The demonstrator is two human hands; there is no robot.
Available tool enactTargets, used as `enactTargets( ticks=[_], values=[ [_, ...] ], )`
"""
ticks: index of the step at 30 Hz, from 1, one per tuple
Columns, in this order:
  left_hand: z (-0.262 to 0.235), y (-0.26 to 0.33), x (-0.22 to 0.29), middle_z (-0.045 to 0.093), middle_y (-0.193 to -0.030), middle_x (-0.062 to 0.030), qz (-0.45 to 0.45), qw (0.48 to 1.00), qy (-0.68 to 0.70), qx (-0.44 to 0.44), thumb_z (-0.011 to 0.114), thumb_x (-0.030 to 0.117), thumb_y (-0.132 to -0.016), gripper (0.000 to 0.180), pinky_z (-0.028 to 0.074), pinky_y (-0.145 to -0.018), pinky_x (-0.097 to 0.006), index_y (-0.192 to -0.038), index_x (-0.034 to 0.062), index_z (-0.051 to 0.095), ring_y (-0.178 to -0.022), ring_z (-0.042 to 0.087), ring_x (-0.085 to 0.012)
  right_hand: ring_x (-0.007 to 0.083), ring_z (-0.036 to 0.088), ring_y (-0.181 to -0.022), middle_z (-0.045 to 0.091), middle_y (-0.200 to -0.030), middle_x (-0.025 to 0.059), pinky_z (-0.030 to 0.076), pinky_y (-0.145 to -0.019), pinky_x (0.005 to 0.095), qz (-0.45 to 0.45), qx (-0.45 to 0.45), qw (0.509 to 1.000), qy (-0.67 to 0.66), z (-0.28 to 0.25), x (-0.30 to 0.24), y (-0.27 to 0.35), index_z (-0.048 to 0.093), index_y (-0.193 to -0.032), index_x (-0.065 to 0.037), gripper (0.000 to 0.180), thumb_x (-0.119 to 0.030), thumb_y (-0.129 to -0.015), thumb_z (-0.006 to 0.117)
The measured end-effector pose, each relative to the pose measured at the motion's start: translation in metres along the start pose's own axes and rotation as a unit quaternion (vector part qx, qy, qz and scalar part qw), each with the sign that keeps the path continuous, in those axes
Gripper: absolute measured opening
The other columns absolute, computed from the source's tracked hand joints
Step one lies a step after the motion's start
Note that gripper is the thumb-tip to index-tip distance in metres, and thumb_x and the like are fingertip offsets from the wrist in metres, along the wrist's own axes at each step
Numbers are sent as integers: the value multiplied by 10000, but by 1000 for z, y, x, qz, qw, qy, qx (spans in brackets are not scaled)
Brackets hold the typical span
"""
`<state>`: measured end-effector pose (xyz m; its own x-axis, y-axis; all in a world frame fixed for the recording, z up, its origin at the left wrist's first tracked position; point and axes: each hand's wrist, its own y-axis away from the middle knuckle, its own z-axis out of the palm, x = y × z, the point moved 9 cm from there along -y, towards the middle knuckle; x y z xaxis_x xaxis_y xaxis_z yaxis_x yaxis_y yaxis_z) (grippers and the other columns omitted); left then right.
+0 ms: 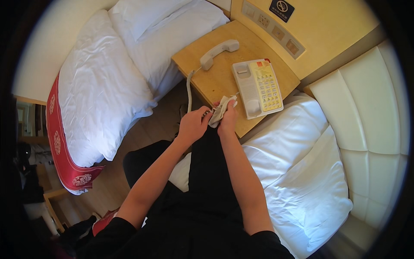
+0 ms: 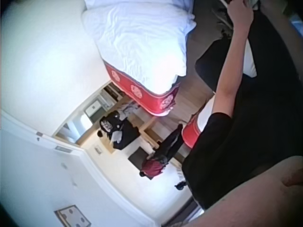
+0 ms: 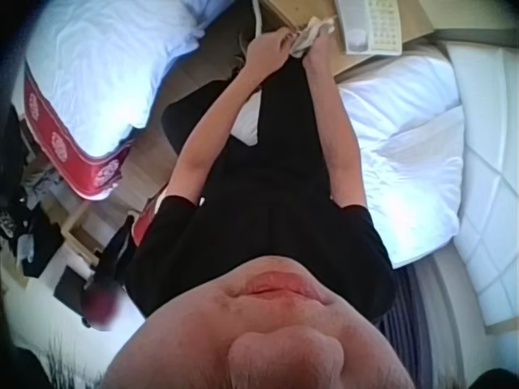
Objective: The person wipes the headboard and nightstand with a cloth, then removes a landline telephone from the drawer. They wipe the telephone base, handset, and cord, then place the telephone back on the nightstand.
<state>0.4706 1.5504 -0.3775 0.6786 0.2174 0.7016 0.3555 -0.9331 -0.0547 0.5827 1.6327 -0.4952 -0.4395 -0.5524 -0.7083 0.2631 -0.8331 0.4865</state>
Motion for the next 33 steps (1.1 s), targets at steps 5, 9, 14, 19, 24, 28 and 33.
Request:
enactTargets(
  ticks=[5, 9, 14, 19, 24, 28, 33],
  values=[
    [-10, 4, 1, 682, -766, -163, 39, 998, 5, 44, 629, 232, -934, 193, 497, -617, -465, -1010, 58, 662, -691, 657, -377, 250, 622, -1044, 642, -1185, 147, 502, -956, 392, 58, -58, 980, -181, 27, 15, 32, 544, -1249, -4, 478, -401, -1103, 321],
    [1, 7, 10, 688, -766, -147, 67, 995, -68, -7, 640, 217, -918, 162, 506, -619, -466, -994, 75, 661, -695, 664, -366, 257, 621, -1056, 646, -1174, 143, 495, -983, 399, 120, -89, 977, -151, 39, 38, 49, 551, -1243, -9, 489, -408, -1105, 304],
    [-7, 13, 14, 690, -763, -128, 64, 997, -48, -17, 630, 217, -914, 149, 511, -619, -461, -984, 89, 663, -701, 670, -349, 223, 625, -940, 665, -1030, 126, 515, -906, 359, 84, -27, 989, -116, 7, 23, 24, 575, -1149, -5, 502, -439, -1096, 329],
    [-15, 20, 15, 691, -760, -129, 67, 996, -57, 15, 627, 202, -904, 133, 515, -628, -459, -961, 91, 673, -712, 673, -346, 222, 634, -961, 666, -1024, 124, 514, -904, 346, 61, -38, 992, -101, 30, 20, 48, 575, -1167, 8, 512, -440, -1096, 337],
    [-13, 23, 10, 664, -691, -147, 53, 997, -59, -16, 640, 201, -897, 141, 507, -607, -460, -950, 78, 685, -675, 663, -356, 225, 635, -977, 658, -1054, 130, 511, -905, 354, 42, -37, 998, -24, 33, 30, 61, 578, -1157, 8, 512, -451, -1089, 362],
    [-23, 27, 14, 664, -689, -147, 74, 997, -24, 28, 645, 206, -907, 158, 497, -597, -444, -943, 55, 681, -650, 656, -351, 220, 621, -930, 644, -1019, 109, 518, -888, 373, 86, -27, 990, -106, 28, 25, 47, 575, -1106, -21, 492, -455, -1091, 345],
    [-27, 30, 4, 673, -732, -125, 42, 999, -10, 7, 624, 207, -922, 161, 443, -685, -426, -942, 51, 656, -696, 651, -326, 220, 608, -968, 632, -1053, 99, 507, -933, 378, 62, -49, 992, -102, 42, 19, 63, 555, -1133, -28, 464, -442, -1091, 351]
  ],
)
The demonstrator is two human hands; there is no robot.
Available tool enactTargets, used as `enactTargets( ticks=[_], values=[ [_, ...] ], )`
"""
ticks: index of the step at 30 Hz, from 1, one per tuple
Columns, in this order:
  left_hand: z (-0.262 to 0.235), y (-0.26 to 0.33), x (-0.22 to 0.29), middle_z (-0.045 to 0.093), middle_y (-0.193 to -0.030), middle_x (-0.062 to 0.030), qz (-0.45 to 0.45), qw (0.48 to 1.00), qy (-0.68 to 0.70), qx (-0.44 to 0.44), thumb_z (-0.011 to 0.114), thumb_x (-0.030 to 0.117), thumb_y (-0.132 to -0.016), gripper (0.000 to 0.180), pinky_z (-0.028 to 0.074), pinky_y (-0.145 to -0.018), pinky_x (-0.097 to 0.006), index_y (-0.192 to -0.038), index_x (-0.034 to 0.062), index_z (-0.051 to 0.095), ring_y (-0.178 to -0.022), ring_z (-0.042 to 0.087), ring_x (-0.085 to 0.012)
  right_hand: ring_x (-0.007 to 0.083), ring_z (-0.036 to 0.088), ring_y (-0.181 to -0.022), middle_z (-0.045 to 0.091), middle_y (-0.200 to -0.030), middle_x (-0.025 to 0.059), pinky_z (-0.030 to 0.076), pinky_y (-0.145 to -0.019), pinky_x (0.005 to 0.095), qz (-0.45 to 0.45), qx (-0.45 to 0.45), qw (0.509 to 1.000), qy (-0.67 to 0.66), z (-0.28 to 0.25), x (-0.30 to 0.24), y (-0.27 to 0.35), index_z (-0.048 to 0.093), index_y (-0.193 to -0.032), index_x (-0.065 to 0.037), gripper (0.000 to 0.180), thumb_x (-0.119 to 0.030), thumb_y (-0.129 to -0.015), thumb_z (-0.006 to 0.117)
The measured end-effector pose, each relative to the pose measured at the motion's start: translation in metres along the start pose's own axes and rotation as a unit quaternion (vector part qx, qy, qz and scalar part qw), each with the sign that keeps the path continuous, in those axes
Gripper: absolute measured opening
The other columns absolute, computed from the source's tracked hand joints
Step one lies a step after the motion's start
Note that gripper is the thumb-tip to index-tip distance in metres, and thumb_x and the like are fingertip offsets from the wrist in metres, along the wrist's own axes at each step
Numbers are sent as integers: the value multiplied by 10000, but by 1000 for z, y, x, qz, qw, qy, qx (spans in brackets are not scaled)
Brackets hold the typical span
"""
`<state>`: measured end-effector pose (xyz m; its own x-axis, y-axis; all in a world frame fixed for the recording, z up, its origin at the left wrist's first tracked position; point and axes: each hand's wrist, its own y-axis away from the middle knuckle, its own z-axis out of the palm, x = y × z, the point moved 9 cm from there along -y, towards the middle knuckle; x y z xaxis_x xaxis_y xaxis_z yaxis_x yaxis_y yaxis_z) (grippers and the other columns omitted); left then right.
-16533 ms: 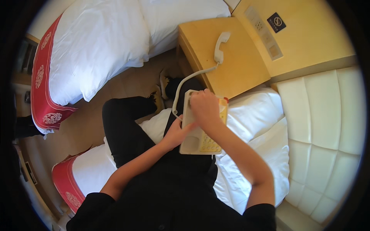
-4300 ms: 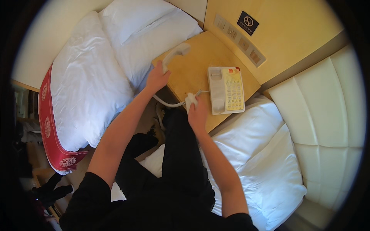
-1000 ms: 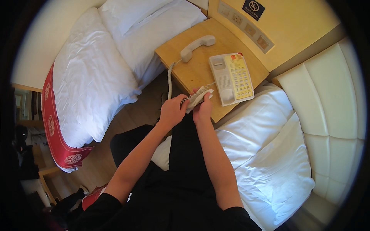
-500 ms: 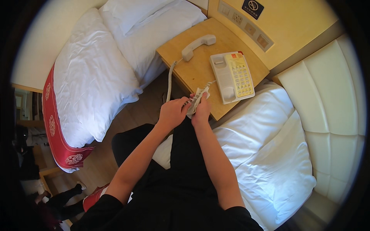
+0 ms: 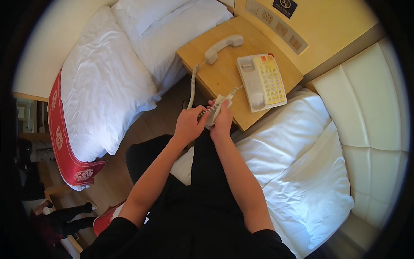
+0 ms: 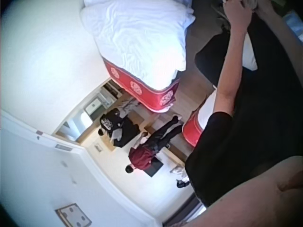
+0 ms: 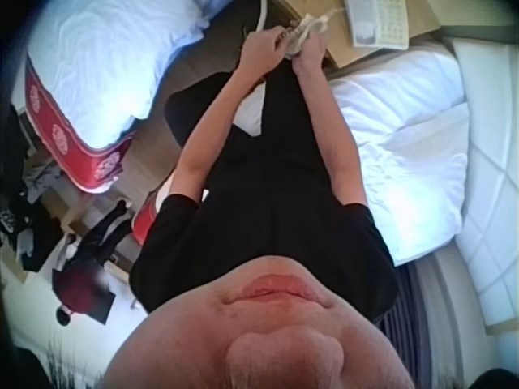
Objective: The person wipes the headboard and nightstand with a cloth, then removes a landline telephone from the drawer. They wipe the telephone base, handset, and cord, then place the telephone back on the nightstand.
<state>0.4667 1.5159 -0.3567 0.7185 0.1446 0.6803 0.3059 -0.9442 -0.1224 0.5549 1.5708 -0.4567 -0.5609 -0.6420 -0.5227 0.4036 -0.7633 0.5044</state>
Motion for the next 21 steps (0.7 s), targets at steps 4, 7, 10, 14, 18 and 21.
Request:
enactTargets(
  ticks=[4, 7, 10, 14, 18, 21],
  values=[
    [2, 6, -1, 674, -755, -138, -3, 999, 42, 16, 623, 211, -925, 171, 454, -677, -443, -922, 43, 659, -725, 656, -339, 227, 596, -1006, 615, -1077, 90, 494, -973, 385, 35, -58, 995, -73, 14, 21, 13, 540, -1126, -40, 390, -392, -1095, 373],
    [0, 10, 2, 673, -759, -152, -5, 999, 45, 15, 636, 212, -920, 173, 472, -670, -450, -931, 42, 668, -736, 658, -347, 220, 575, -842, 575, -877, 64, 513, -874, 386, 55, -10, 990, -128, 2, 15, 0, 509, -976, -75, 336, -383, -1084, 429],
    [2, 13, 0, 673, -772, -161, 4, 1000, 11, -11, 662, 208, -907, 177, 491, -669, -443, -971, 44, 677, -715, 653, -345, 200, 517, -710, 509, -732, 37, 508, -792, 381, 21, 28, 993, -114, -5, 4, -12, 470, -896, -101, 373, -424, -1079, 427],
    [-19, 20, 0, 665, -779, -118, 51, 999, -3, 11, 668, 169, -905, 142, 470, -693, -403, -970, 43, 679, -679, 631, -305, 198, 497, -702, 492, -728, 36, 498, -796, 385, -28, 26, 993, -114, -22, -20, -23, 474, -915, -99, 411, -467, -1080, 390],
    [-26, 23, 7, 655, -772, -84, 89, 995, 19, 46, 665, 135, -904, 113, 458, -721, -377, -960, 38, 676, -667, 617, -281, 220, 559, -787, 558, -824, 57, 504, -849, 385, 3, -12, 993, -120, -7, -11, -8, 512, -1010, -73, 412, -455, -1084, 377],
    [-19, 23, 12, 668, -798, -99, 82, 996, 19, 36, 668, 154, -893, 125, 468, -705, -416, -959, 48, 666, -747, 640, -305, 237, 596, -876, 599, -922, 73, 508, -888, 388, 44, -30, 990, -129, 13, 14, 15, 534, -1094, -54, 419, -436, -1090, 363]
  ],
)
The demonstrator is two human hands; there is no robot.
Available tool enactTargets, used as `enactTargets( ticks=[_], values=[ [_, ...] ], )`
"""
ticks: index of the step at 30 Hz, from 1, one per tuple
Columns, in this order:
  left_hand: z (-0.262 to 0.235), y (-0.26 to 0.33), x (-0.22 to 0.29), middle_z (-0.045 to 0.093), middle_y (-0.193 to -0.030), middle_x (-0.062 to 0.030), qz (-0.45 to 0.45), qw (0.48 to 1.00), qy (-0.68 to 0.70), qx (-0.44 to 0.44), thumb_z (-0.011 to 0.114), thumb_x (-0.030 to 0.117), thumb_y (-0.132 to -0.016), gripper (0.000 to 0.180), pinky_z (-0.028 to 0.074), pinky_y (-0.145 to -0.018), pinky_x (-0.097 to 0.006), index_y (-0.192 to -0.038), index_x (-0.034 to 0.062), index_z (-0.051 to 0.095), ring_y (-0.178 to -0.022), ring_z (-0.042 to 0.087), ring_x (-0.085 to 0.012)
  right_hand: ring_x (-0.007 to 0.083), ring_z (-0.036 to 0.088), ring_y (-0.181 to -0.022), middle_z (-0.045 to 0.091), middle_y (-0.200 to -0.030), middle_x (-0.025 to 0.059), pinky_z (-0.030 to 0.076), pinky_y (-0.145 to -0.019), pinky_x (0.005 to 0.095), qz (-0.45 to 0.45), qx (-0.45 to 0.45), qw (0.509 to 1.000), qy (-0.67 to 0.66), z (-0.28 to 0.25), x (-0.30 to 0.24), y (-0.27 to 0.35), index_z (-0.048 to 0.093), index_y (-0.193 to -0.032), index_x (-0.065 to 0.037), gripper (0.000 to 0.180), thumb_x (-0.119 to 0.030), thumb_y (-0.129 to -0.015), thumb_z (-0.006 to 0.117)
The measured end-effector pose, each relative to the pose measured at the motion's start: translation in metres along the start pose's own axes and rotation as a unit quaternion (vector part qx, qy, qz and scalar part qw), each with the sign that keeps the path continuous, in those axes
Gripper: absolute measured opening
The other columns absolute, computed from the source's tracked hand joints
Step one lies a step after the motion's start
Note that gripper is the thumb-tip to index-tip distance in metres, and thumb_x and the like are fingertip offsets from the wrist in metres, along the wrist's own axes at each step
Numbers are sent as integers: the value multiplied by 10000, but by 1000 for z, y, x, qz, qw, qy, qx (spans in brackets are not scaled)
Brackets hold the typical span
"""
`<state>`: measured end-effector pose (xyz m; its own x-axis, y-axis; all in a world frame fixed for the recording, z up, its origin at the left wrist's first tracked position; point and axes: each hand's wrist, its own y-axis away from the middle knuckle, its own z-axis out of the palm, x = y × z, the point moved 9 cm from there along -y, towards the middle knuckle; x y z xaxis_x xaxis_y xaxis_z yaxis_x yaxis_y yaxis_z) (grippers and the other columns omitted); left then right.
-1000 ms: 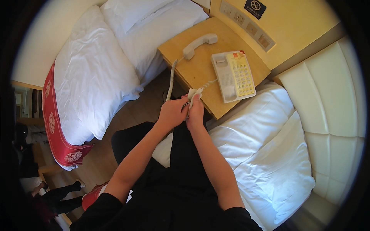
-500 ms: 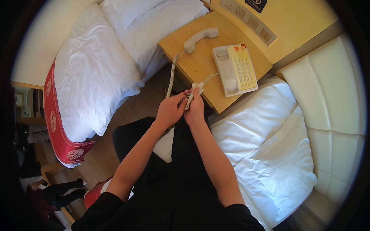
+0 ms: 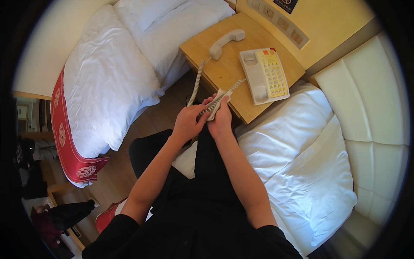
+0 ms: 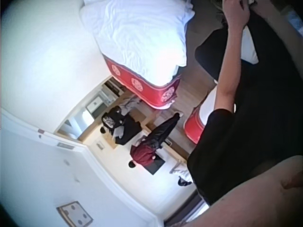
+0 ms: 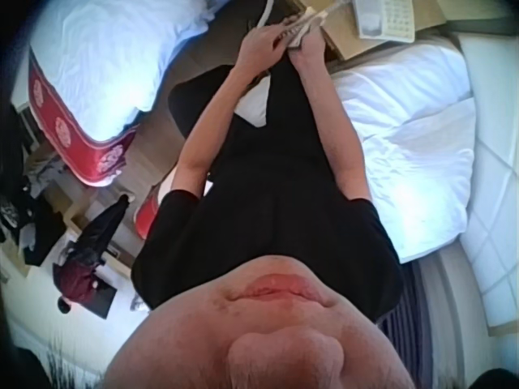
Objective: The person wipes the headboard and nightstand with a cloth, then removes a landline telephone from the drawer. They wipe the telephone base, handset, and cord, then place the telephone back on the nightstand.
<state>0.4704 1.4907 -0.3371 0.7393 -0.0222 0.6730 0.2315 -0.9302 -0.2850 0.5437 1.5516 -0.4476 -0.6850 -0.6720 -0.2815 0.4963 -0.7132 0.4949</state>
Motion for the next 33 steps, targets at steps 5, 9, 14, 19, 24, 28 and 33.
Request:
enactTargets(
  ticks=[5, 9, 14, 19, 24, 28, 33],
  values=[
    [-2, -1, -3, 682, -802, -120, -20, 1000, -15, -7, 660, 159, -874, 119, 484, -690, -433, -906, 45, 676, -760, 656, -312, 196, 610, -957, 620, -1019, 77, 510, -896, 354, 2, -10, 995, 103, 6, 20, 24, 550, -1149, -43, 407, -396, -1102, 354],
    [-4, 2, -1, 676, -766, -114, -8, 1000, -26, -1, 654, 155, -865, 112, 484, -679, -434, -880, 46, 677, -725, 649, -313, 207, 609, -941, 617, -1004, 87, 513, -894, 357, -15, -25, 981, 191, 0, 20, 21, 553, -1117, -36, 372, -366, -1102, 380],
    [-11, 3, 2, 628, -656, -96, -26, 999, -39, -10, 685, 170, -839, 95, 474, -622, -424, -856, 78, 667, -637, 624, -314, 210, 593, -815, 602, -884, 67, 524, -797, 364, -27, 34, 994, 100, -24, -22, -18, 553, -1048, -68, 331, -380, -1080, 446],
    [-17, 5, 0, 601, -609, -88, -31, 998, -46, -4, 683, 175, -842, 102, 472, -612, -424, -828, 78, 655, -614, 616, -307, 215, 592, -809, 607, -888, 69, 529, -797, 363, -40, 16, 995, 85, -32, -50, -41, 556, -1070, -69, 358, -406, -1079, 435],
    [-14, 7, 2, 622, -653, -101, -12, 1000, -26, 0, 667, 172, -862, 99, 473, -619, -427, -858, 75, 648, -628, 619, -318, 220, 595, -829, 605, -886, 64, 528, -815, 381, -7, -7, 997, 79, -20, -28, -28, 553, -1073, -78, 392, -445, -1075, 416],
    [-7, 4, -9, 651, -716, -129, -46, 999, -22, -14, 613, 166, -899, 101, 485, -661, -459, -903, 68, 636, -688, 643, -346, 240, 613, -1092, 641, -1136, 110, 485, -997, 383, 70, -53, 988, 126, 10, 36, 27, 552, -1219, -29, 458, -432, -1087, 380],
    [-3, 4, -9, 664, -772, -162, -58, 997, 2, -51, 589, 167, -924, 141, 497, -643, -474, -997, 60, 642, -721, 645, -393, 235, 606, -1071, 629, -1145, 112, 484, -986, 383, 12, -43, 979, 201, -3, 26, 22, 533, -1243, -24, 421, -388, -1094, 382]
  ],
)
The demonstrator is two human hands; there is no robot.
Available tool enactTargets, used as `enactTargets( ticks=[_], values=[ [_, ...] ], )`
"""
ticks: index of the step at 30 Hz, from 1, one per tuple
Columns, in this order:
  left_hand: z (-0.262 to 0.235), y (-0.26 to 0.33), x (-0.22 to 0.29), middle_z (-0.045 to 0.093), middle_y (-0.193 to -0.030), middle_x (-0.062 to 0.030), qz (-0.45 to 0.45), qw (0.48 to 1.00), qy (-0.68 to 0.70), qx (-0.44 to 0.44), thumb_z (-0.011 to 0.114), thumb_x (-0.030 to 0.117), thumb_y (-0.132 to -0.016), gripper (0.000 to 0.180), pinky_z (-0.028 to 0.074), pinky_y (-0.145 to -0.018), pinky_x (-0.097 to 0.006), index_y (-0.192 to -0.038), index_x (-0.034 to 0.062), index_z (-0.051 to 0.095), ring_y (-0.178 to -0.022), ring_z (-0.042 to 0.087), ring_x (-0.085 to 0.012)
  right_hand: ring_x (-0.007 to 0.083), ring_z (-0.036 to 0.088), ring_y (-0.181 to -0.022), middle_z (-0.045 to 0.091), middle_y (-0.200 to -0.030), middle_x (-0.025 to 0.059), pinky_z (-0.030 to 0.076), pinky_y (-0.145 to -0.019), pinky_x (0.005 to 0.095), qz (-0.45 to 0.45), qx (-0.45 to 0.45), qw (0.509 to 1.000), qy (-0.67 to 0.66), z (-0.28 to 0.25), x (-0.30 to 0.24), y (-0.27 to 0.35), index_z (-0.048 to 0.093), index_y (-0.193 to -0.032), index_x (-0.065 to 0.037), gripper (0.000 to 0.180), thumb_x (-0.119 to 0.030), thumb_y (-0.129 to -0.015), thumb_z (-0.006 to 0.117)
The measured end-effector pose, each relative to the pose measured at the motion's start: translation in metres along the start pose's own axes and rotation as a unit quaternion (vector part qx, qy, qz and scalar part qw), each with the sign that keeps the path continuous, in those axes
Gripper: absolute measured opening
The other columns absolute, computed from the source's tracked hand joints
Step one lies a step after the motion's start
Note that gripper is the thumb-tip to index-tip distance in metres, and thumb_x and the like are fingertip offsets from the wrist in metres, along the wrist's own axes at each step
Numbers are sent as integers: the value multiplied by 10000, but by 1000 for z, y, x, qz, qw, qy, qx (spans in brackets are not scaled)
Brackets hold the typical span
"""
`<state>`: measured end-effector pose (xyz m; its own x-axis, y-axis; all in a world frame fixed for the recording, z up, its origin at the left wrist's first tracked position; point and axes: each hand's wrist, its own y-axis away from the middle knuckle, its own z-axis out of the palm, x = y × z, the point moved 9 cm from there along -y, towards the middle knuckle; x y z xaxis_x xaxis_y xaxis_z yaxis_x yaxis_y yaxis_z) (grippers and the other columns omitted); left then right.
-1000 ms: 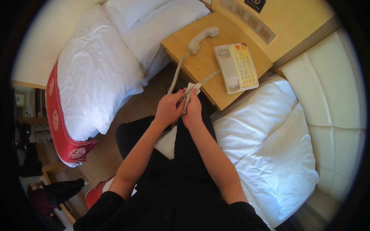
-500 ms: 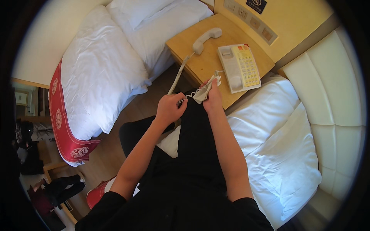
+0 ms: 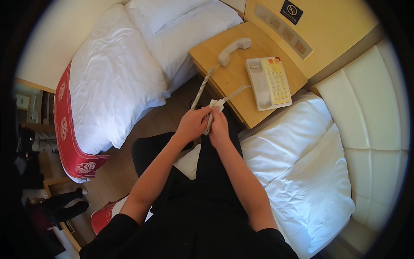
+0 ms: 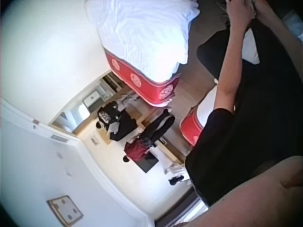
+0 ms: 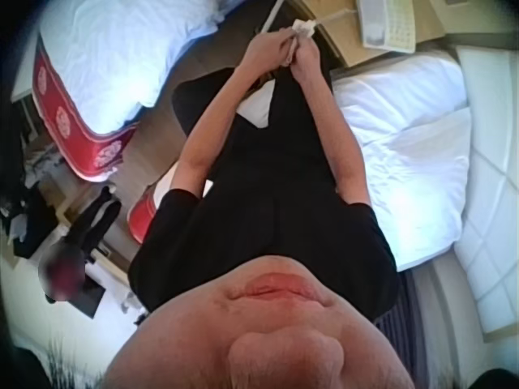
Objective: The person wipes the headboard and nightstand with a cloth, then removes a landline telephone from the drawer. They wipe the telephone base, handset, and cord, then place the telephone back on the nightstand.
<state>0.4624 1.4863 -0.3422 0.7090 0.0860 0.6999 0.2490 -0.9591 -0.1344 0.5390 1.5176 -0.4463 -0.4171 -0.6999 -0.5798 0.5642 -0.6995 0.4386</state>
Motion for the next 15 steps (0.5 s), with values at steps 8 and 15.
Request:
enactTargets(
  ticks=[8, 15],
  values=[
    [-9, -1, 14, 662, -729, -108, 28, 999, -22, 22, 600, 172, -934, 104, 475, -656, -445, -950, 80, 646, -688, 641, -339, 235, 590, -929, 602, -983, 79, 512, -895, 407, 8, 5, 994, -110, -43, -50, -53, 539, -1095, -72, 296, -348, -1083, 430],
    [-16, 4, 12, 677, -743, -68, 74, 992, -68, 72, 650, 195, -920, 118, 451, -769, -408, -973, 97, 689, -756, 652, -288, 247, 592, -947, 617, -1004, 79, 507, -916, 418, -5, -24, 993, -119, -48, -59, -57, 557, -1136, -61, 298, -335, -1073, 457]
  ],
)
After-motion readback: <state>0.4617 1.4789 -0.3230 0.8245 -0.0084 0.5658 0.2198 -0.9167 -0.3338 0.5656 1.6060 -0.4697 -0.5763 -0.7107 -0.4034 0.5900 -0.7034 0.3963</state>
